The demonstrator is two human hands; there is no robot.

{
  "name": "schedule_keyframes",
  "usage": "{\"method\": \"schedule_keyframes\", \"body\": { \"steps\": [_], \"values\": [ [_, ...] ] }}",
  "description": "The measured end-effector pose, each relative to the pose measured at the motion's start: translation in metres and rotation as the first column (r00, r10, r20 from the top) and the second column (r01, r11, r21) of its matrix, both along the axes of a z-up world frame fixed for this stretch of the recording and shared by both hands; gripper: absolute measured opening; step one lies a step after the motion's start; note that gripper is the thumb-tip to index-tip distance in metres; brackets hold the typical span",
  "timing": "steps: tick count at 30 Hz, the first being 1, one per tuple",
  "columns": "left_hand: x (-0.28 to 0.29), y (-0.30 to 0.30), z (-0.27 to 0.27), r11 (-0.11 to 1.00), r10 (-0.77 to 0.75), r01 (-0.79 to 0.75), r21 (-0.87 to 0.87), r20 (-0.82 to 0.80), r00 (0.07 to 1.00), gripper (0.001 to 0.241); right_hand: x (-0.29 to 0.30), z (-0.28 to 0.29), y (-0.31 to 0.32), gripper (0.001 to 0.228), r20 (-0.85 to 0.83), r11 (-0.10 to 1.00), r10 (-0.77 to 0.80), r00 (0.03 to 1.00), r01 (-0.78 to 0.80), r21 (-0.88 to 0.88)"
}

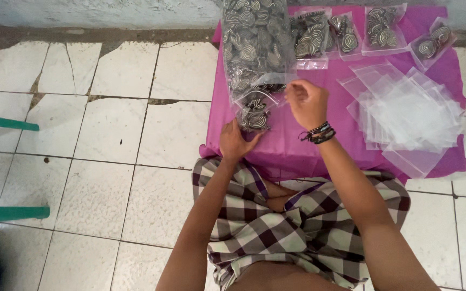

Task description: The person picks up metal rings from a large bag and places them into smaller individual plastic bags.

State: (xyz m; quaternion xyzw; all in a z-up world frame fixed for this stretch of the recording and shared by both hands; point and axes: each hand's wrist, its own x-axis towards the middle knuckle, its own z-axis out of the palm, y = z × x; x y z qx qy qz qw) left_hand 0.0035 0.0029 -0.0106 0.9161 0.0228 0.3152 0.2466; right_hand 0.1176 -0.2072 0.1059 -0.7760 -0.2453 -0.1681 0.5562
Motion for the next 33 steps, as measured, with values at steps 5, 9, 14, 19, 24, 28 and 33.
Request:
{"method": "schedule_keyframes", "body": {
  "steps": [5,9,14,19,24,28,33],
  "values": [
    [-0.001,-0.001,-0.006,1.0,-0.012,0.012,0.001,-0.005,1.0,0.075,0.034,-0.092,0.03,0.024,0.196,0.849,-0.065,0.978,0.157,-0.505],
    [-0.002,-0.001,0.001,1.0,-0.013,0.012,0.018,0.008,1.0,0.073,0.044,-0.073,0.057,0.011,0.352,0.608,-0.137,0.926,0.359,-0.708],
    [-0.002,-0.001,0.006,1.0,-0.015,0.014,0.007,0.029,0.999,0.072,0.069,-0.108,0.059,0.025,0.317,0.659,-0.159,0.935,0.34,-0.671],
    [-0.003,-0.002,0.002,0.999,0.014,-0.015,0.034,0.027,1.0,0.073,0.063,-0.11,0.051,0.04,0.285,0.578,-0.203,0.937,0.35,-0.737],
    [-0.008,-0.006,0.018,0.998,0.048,-0.048,0.037,0.001,0.999,0.077,0.053,-0.113,0.049,0.024,0.47,0.647,-0.25,0.847,0.507,-0.569],
    [-0.006,-0.007,0.004,0.996,0.065,-0.066,0.056,0.02,0.998,0.082,0.041,-0.097,0.047,0.014,0.494,0.653,-0.269,0.827,0.534,-0.538],
    [-0.002,-0.004,-0.016,0.989,0.112,-0.115,0.093,0.043,0.993,0.086,0.018,-0.091,0.057,0.016,0.458,0.704,-0.103,0.883,0.39,-0.593]
  ]
}}
